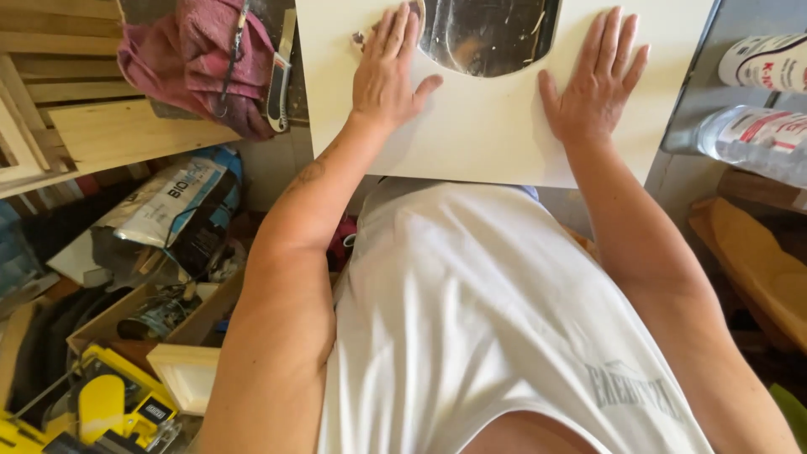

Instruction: Sanding a white board, wiping it clean with a cloth and liquid, and applying a filler or finish using a putty knife.

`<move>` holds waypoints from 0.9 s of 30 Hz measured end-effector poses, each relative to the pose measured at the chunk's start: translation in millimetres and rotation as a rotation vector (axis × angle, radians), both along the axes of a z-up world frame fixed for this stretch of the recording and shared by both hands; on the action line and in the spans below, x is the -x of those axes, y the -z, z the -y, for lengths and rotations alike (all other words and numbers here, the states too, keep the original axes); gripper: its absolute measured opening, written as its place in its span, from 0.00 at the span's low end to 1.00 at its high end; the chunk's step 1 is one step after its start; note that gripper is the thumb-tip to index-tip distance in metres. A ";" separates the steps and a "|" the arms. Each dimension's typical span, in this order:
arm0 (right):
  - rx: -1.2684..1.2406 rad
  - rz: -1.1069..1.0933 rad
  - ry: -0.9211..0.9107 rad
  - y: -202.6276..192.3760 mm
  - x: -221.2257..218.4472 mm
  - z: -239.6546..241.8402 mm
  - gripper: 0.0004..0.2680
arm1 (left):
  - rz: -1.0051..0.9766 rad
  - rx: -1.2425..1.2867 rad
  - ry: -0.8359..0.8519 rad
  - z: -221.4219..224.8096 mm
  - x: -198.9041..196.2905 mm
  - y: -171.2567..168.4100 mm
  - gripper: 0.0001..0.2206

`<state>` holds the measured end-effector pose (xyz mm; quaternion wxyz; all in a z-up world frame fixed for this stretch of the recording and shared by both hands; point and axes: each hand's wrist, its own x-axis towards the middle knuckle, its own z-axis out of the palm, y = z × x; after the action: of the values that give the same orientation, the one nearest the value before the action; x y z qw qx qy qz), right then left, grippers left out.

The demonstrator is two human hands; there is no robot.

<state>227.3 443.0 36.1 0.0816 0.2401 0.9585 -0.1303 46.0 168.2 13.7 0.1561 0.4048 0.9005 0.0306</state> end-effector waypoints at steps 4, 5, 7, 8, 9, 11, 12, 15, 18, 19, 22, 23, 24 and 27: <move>-0.026 -0.036 -0.002 4.0 4.2 -0.1 0.33 | 0.043 -0.127 0.080 18.7 -34.8 -5.4 0.48; -0.012 -0.016 0.007 2.7 2.7 0.1 0.33 | 0.098 -0.067 0.115 22.4 -42.3 -13.3 0.47; 0.003 0.012 0.011 -0.5 0.2 0.1 0.33 | 0.159 -0.006 0.145 17.3 -35.3 -15.5 0.46; 0.006 0.046 0.013 -3.1 -0.4 0.3 0.33 | 0.112 -0.039 0.104 8.8 -20.6 -10.2 0.46; 0.006 0.072 0.017 -5.2 3.3 0.3 0.33 | 0.056 -0.073 0.066 -0.2 -0.6 -5.1 0.46; -0.002 0.063 0.019 0.0 0.9 1.8 0.33 | 0.064 -0.038 0.040 -12.1 8.2 -6.3 0.47; -0.008 0.054 0.023 2.5 1.0 0.2 0.33 | 0.073 -0.002 0.017 -20.0 13.5 -7.0 0.48; -0.018 0.014 0.028 8.8 -3.1 -0.1 0.32 | 0.152 -0.022 0.097 11.2 -26.9 -35.4 0.48; -0.023 -0.031 0.008 10.7 -2.5 -1.4 0.33 | 0.167 0.046 0.131 12.1 -24.7 -36.8 0.46; -0.023 -0.031 0.005 9.6 -4.4 -0.5 0.33 | 0.166 0.046 0.128 2.6 -11.3 -27.2 0.46; -0.025 -0.040 0.008 6.7 2.9 -2.2 0.33 | 0.032 -0.020 0.071 -26.3 35.4 -4.1 0.45; -0.014 -0.017 0.017 6.7 1.0 -1.1 0.33 | 0.026 -0.017 0.055 -29.2 38.5 2.0 0.45; -0.003 0.005 0.025 7.4 -0.9 -0.5 0.33 | 0.019 -0.014 0.039 -32.5 41.7 8.8 0.45; -0.006 -0.014 0.030 9.1 -1.9 -0.5 0.33 | 0.154 -0.056 0.115 -2.3 -3.0 -44.6 0.50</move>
<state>229.2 443.5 27.0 0.0720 0.2539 0.9557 -0.1305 49.0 170.5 58.2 0.2148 0.4565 0.8599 0.0779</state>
